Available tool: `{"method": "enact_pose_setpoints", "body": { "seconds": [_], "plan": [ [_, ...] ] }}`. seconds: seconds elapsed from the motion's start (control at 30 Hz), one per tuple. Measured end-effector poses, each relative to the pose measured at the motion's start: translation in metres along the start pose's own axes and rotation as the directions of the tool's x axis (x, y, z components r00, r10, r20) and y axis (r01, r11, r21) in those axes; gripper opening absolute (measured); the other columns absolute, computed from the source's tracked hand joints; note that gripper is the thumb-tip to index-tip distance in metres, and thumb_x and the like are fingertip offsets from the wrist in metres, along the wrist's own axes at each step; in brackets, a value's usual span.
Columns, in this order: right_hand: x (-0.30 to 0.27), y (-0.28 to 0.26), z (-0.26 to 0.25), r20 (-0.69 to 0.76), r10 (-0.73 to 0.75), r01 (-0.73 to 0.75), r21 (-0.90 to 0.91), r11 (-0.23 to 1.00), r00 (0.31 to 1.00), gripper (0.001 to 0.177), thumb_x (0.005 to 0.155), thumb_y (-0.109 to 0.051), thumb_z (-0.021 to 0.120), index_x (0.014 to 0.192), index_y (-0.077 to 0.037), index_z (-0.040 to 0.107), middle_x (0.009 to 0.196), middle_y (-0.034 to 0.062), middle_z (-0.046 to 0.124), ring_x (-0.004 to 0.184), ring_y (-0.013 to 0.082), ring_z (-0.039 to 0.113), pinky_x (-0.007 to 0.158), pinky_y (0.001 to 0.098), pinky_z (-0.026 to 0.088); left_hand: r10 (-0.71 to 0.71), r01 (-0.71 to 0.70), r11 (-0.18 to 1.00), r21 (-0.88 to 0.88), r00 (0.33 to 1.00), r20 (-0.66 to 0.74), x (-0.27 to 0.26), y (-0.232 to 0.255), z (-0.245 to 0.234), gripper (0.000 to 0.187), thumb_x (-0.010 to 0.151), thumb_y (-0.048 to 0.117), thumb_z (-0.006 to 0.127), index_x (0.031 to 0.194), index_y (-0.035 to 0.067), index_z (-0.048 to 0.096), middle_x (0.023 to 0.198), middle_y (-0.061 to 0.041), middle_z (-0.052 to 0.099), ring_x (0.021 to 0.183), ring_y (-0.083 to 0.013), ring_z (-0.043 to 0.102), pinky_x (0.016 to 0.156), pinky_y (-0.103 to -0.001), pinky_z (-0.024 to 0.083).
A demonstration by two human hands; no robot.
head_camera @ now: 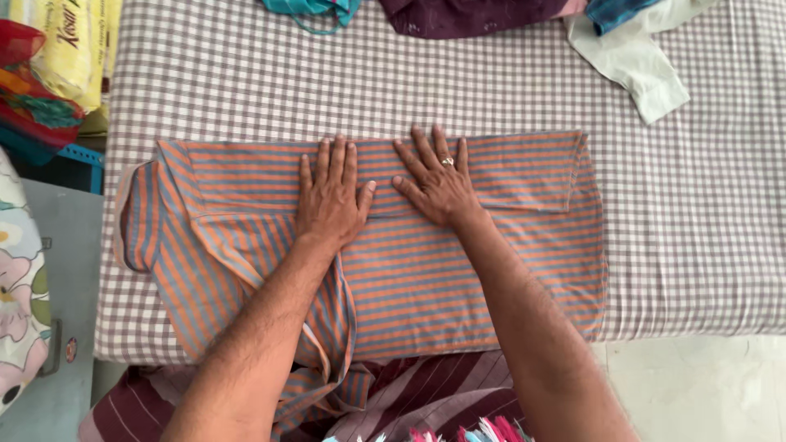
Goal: The person folds a striped shirt on a bed by smoothing the fabric, folding the sleeves and sides inward, and then folding the garment in half.
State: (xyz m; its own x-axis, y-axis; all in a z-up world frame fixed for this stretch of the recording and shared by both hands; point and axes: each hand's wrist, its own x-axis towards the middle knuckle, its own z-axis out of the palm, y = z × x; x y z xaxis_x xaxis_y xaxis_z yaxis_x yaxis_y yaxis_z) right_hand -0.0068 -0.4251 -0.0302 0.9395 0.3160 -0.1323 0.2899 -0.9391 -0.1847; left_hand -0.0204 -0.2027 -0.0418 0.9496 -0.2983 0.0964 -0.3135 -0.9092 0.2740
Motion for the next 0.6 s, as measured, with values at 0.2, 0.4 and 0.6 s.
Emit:
{"method": "enact_pose_setpoints", "body": {
  "seconds": [0.2, 0.4, 0.6],
  "plan": [
    [-0.023, 0.048, 0.005, -0.016, -0.059, 0.059, 0.005, 0.998, 0.998, 0.067, 0.106, -0.057, 0.03, 0.165, -0.026, 0.023, 0.173, 0.009, 0.017, 0.159, 0.0347, 0.01, 0.125, 0.0623, 0.002, -0.041, 0.04, 0.999, 0.022, 0.998, 0.045, -0.003, 0.002, -0.001, 0.08, 0.104, 0.057, 0.038, 0.162, 0.004, 0.025, 0.17, -0.014, 0.02, 0.157, -0.0324, 0.016, 0.125, -0.058, 0.009],
    [-0.064, 0.158, -0.021, -0.116, 0.208, -0.214, -0.039, 0.976, 0.971, 0.058, 0.108, -0.041, 0.035, 0.161, -0.017, 0.036, 0.168, 0.0127, 0.03, 0.157, 0.0417, 0.014, 0.125, 0.0622, 0.005, -0.044, 0.039, 0.997, 0.074, 0.997, 0.07, -0.001, -0.001, 0.006, 0.079, 0.104, 0.059, 0.033, 0.162, 0.006, 0.021, 0.171, -0.013, 0.016, 0.157, -0.0311, 0.013, 0.125, -0.056, 0.007],
    [-0.057, 0.121, -0.021, -0.233, 0.145, -0.192, -0.19, 0.963, 0.961, 0.058, 0.11, -0.045, 0.042, 0.157, -0.011, 0.046, 0.166, 0.0202, 0.039, 0.157, 0.0394, 0.026, 0.126, 0.0597, 0.015, -0.072, 0.055, 0.99, 0.127, 0.989, 0.129, -0.001, 0.0, 0.005, 0.079, 0.103, 0.058, 0.031, 0.162, 0.006, 0.021, 0.171, -0.012, 0.015, 0.157, -0.0302, 0.012, 0.126, -0.056, 0.007]
  ]
}}
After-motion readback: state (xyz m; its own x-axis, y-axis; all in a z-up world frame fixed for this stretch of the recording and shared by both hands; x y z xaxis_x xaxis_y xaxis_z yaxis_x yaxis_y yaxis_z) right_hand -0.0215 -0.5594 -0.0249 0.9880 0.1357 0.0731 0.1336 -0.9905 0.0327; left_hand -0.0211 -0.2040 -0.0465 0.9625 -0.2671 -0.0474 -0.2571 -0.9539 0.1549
